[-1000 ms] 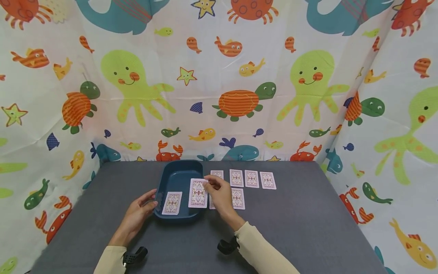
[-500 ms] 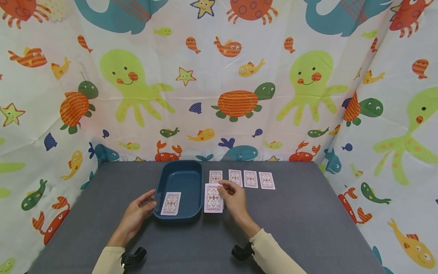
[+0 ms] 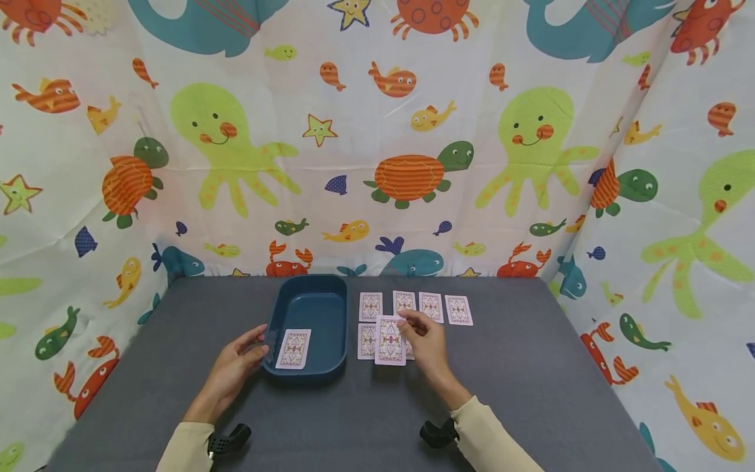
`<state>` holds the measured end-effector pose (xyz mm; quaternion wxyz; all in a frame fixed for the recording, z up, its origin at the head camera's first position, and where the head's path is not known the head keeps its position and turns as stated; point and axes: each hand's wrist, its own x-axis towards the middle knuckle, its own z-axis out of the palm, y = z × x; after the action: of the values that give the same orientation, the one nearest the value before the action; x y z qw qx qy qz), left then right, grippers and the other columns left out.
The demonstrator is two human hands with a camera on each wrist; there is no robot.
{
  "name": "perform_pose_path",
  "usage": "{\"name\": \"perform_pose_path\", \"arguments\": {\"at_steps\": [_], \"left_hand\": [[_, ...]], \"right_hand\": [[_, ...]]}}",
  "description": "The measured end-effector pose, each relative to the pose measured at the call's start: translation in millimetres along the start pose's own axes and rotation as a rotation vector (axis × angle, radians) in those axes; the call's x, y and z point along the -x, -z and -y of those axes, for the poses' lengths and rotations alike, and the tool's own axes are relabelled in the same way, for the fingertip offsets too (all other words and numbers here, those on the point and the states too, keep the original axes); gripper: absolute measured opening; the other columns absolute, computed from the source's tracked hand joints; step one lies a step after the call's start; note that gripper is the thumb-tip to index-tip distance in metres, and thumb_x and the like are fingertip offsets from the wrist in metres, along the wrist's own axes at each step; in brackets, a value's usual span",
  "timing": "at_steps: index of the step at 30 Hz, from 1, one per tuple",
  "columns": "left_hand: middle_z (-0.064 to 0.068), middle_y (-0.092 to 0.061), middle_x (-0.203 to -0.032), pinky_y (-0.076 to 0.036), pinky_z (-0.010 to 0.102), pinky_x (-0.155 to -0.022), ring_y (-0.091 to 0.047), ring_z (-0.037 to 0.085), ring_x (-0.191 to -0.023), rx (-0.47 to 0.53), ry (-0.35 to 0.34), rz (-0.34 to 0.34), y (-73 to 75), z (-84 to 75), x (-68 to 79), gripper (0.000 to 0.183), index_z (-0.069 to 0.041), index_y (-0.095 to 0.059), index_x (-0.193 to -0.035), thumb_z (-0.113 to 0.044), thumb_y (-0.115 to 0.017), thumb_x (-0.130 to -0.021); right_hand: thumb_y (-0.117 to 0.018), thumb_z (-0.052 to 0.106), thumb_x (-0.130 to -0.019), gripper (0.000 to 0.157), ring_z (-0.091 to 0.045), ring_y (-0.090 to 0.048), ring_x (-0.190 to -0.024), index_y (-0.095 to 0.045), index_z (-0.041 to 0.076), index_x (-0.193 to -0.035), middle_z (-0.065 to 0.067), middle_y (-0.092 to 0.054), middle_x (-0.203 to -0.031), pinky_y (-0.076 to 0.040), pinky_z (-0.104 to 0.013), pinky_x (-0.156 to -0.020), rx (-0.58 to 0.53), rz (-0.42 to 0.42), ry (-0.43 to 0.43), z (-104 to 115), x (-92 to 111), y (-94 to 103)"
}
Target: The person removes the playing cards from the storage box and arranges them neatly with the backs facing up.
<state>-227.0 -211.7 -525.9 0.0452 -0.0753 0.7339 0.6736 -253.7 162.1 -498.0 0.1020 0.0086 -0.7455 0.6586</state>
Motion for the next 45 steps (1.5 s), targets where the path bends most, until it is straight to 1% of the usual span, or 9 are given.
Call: {"name": "perform_pose_path", "arguments": {"at_steps": [6,9,14,21,27,29,36,41,45], "left_hand": [[0.010,-0.043,-0.137,-0.046,0.025,-0.090,-0.052,0.019,-0.109,0.009,0.006,0.008,-1.0,-0.1,0.0,0.052,-0.017,-0.045,-0.146,-0.012,-0.059,-0.096],[0.010,-0.042,-0.137,-0.046,0.025,-0.090,-0.052,0.019,-0.110,0.006,0.001,0.011,-1.2,-0.1,-0.2,0.052,-0.018,-0.045,-0.146,-0.012,-0.058,-0.097],[0.010,-0.043,-0.138,-0.046,0.026,-0.091,-0.052,0.021,-0.111,0.002,-0.004,0.013,-1.2,-1.1,-1.0,0.051,-0.018,-0.045,-0.146,-0.013,-0.058,-0.097],[0.010,-0.042,-0.139,-0.045,0.028,-0.094,-0.050,0.022,-0.114,-0.003,-0.002,0.017,-1.9,-2.6,-2.1,0.051,-0.019,-0.045,-0.146,-0.013,-0.058,-0.097],[0.010,-0.043,-0.138,-0.045,0.027,-0.092,-0.051,0.021,-0.112,0.001,0.000,0.015,-1.5,-1.5,-2.2,0.051,-0.019,-0.046,-0.146,-0.013,-0.058,-0.097],[0.011,-0.043,-0.138,-0.045,0.027,-0.092,-0.051,0.021,-0.111,0.004,-0.004,0.015,-1.2,-1.0,-2.1,0.051,-0.018,-0.046,-0.146,-0.013,-0.059,-0.097],[0.008,-0.044,-0.136,-0.046,0.025,-0.092,-0.051,0.021,-0.112,-0.008,0.008,0.002,-0.3,-0.2,-0.2,0.050,-0.019,-0.046,-0.145,-0.014,-0.058,-0.097],[0.008,-0.043,-0.138,-0.044,0.029,-0.096,-0.049,0.023,-0.116,-0.015,0.012,0.003,-0.1,-0.5,1.9,0.050,-0.020,-0.045,-0.146,-0.015,-0.058,-0.098],[0.010,-0.043,-0.138,-0.044,0.028,-0.094,-0.050,0.023,-0.115,-0.006,0.009,0.005,-0.3,-1.0,1.6,0.051,-0.019,-0.045,-0.146,-0.013,-0.057,-0.098]], "right_hand": [[-0.071,0.011,-0.090,0.025,-0.005,-0.062,-0.078,-0.071,0.000,-0.111,-0.011,-0.067,-0.092,-0.050,-0.018,-0.072,0.023,-0.029,-0.001,-6,-3,14.7],[-0.071,0.010,-0.089,0.025,-0.004,-0.062,-0.078,-0.070,-0.002,-0.112,-0.009,-0.067,-0.090,-0.050,-0.018,-0.072,0.023,-0.034,0.003,-10,-5,20.9],[-0.071,0.010,-0.089,0.029,-0.003,-0.062,-0.078,-0.068,-0.002,-0.115,-0.005,-0.068,-0.088,-0.050,-0.017,-0.072,0.031,-0.049,-0.016,-16,-9,31.2],[-0.072,0.014,-0.089,0.037,-0.001,-0.062,-0.080,-0.064,-0.006,-0.119,-0.008,-0.071,-0.092,-0.049,-0.017,-0.073,0.075,-0.044,-0.048,-23,-13,44.7],[-0.071,0.015,-0.090,0.033,-0.001,-0.063,-0.080,-0.067,-0.002,-0.117,-0.012,-0.074,-0.097,-0.049,-0.017,-0.073,0.159,-0.041,-0.081,-29,-17,54.7],[-0.071,0.015,-0.090,0.031,0.000,-0.063,-0.081,-0.067,-0.001,-0.117,-0.012,-0.074,-0.098,-0.049,-0.017,-0.073,0.163,-0.040,-0.085,-32,-18,57.5],[-0.071,0.016,-0.090,0.029,0.000,-0.060,-0.076,-0.067,-0.001,-0.113,-0.003,-0.074,-0.091,-0.047,-0.018,-0.070,0.188,-0.051,-0.123,-39,-23,64.7],[-0.071,0.018,-0.090,0.027,-0.002,-0.059,-0.075,-0.068,0.003,-0.112,-0.008,-0.074,-0.092,-0.045,-0.019,-0.070,0.257,-0.053,-0.168,-43,-27,69.2],[-0.070,0.020,-0.091,0.028,-0.005,-0.060,-0.076,-0.068,0.003,-0.113,-0.009,-0.074,-0.092,-0.045,-0.021,-0.070,0.296,-0.043,-0.199,-50,-32,73.3]]}}
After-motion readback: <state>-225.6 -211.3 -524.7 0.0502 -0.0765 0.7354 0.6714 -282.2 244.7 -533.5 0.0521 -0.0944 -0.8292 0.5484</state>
